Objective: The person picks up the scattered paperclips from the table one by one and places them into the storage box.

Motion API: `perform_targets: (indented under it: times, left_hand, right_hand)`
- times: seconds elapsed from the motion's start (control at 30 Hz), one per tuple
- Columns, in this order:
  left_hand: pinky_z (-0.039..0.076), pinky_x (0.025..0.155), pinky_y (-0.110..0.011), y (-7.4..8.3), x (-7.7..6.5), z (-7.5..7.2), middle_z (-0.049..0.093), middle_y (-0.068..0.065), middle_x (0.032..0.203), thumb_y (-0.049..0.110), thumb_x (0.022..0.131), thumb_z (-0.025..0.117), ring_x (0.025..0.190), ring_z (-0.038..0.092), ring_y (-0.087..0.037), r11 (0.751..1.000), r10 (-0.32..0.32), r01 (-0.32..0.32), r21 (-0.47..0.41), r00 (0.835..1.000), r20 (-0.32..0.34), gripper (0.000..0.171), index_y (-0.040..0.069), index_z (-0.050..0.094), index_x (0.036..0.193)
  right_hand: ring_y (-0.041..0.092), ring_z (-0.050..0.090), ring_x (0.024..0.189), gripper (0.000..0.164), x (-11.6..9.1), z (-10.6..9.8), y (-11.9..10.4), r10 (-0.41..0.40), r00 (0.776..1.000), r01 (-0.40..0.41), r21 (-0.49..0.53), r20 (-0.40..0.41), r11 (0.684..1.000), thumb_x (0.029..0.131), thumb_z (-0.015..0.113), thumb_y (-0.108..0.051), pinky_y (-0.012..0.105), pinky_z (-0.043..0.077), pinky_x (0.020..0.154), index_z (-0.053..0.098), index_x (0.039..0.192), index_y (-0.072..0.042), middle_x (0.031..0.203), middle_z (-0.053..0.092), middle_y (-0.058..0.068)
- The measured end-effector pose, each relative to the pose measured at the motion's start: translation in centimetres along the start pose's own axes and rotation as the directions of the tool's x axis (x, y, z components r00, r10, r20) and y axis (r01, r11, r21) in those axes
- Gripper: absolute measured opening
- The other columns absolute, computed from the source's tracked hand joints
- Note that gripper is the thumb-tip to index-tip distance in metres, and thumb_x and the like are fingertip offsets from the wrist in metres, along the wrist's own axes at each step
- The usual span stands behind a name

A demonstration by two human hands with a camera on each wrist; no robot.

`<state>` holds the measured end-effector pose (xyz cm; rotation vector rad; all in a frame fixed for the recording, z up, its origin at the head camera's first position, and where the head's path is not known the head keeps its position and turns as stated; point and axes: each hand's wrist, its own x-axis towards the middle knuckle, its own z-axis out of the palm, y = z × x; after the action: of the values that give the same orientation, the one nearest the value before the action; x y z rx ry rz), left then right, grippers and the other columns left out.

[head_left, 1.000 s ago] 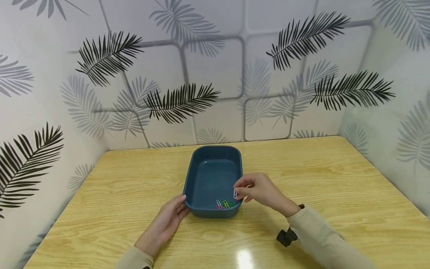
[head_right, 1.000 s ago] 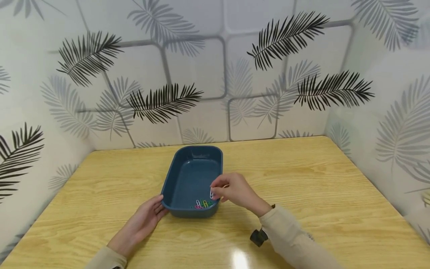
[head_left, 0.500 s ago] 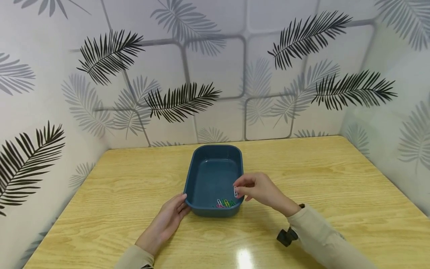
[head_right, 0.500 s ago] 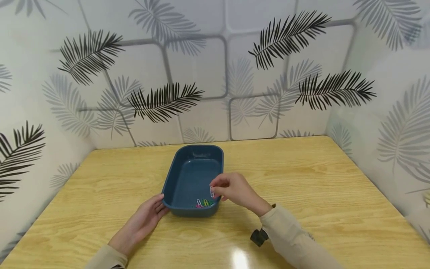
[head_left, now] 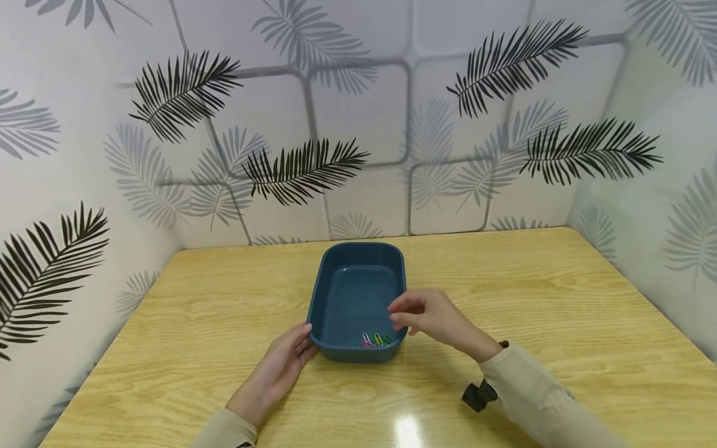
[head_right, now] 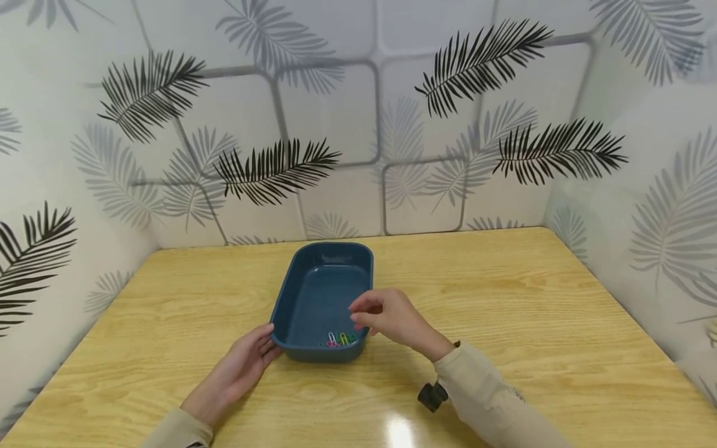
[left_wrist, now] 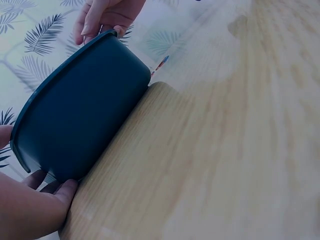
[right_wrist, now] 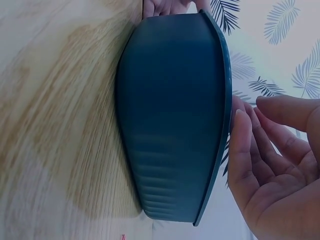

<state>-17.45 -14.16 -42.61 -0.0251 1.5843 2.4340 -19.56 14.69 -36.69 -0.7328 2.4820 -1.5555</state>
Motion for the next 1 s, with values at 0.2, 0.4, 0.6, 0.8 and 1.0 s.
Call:
perform_targets:
  times: [0.2, 0.4, 0.6, 0.8, 1.0]
  left_hand:
    - [0.042, 0.100, -0.031, 0.0, 0.0, 0.1, 0.053, -0.013, 0.131, 0.014, 0.099, 0.051, 0.118, 0.051, -0.018, 1.000, -0.002, 0.002, 0.007, 1.000, 0.000, 0.052, -0.013, 0.035, 0.140]
    - [0.042, 0.100, -0.031, 0.0, -0.1, 0.1, 0.052, -0.014, 0.132, 0.015, 0.099, 0.051, 0.118, 0.051, -0.018, 1.000, -0.006, 0.006, 0.010, 1.000, -0.008, 0.052, -0.012, 0.035, 0.140]
    - [0.041, 0.100, -0.032, -0.1, 0.0, 0.2, 0.050, -0.016, 0.134, 0.016, 0.099, 0.051, 0.119, 0.050, -0.019, 1.000, -0.002, 0.002, 0.013, 1.000, -0.017, 0.051, -0.012, 0.037, 0.139]
    - [0.041, 0.100, -0.032, -0.1, 0.0, 0.3, 0.049, -0.017, 0.135, 0.015, 0.099, 0.050, 0.120, 0.050, -0.019, 1.000, -0.003, 0.004, 0.016, 1.000, -0.021, 0.051, -0.012, 0.036, 0.140]
    - [0.041, 0.100, -0.032, -0.2, 0.0, 0.2, 0.048, -0.018, 0.136, 0.015, 0.099, 0.051, 0.120, 0.049, -0.019, 1.000, 0.004, -0.004, 0.017, 1.000, -0.025, 0.051, -0.012, 0.037, 0.140]
  right_hand:
    - [0.023, 0.068, 0.079, 0.016, -0.1, -0.5, -0.1, 0.013, 1.000, -0.013, 0.011, 0.014, 1.000, 0.093, 0.064, -0.009, 0.042, 0.057, 0.067, 0.069, 0.104, 0.003, 0.094, 0.069, 0.016]
    - [0.029, 0.067, 0.086, 0.025, 0.0, -2.7, 0.5, 0.074, 0.997, -0.074, 0.044, 0.000, 0.996, 0.096, 0.061, -0.015, 0.039, 0.057, 0.071, 0.066, 0.112, 0.005, 0.097, 0.070, 0.014]
    - [0.034, 0.066, 0.085, 0.025, 0.5, -5.3, 2.3, 0.134, 0.989, -0.134, 0.007, -0.060, 0.991, 0.095, 0.062, -0.013, 0.043, 0.056, 0.073, 0.065, 0.112, 0.005, 0.098, 0.069, 0.015]
    - [0.025, 0.063, 0.078, 0.024, 0.7, -6.5, 4.0, 0.134, 0.989, -0.141, -0.172, -0.055, 0.975, 0.094, 0.064, -0.011, 0.039, 0.057, 0.069, 0.065, 0.110, 0.007, 0.092, 0.067, 0.012]
    - [0.020, 0.060, 0.073, 0.013, 0.7, -6.6, 4.9, 0.157, 0.988, -0.141, -0.362, 0.014, 0.921, 0.086, 0.068, -0.004, 0.035, 0.053, 0.064, 0.067, 0.096, 0.004, 0.084, 0.065, 0.004]
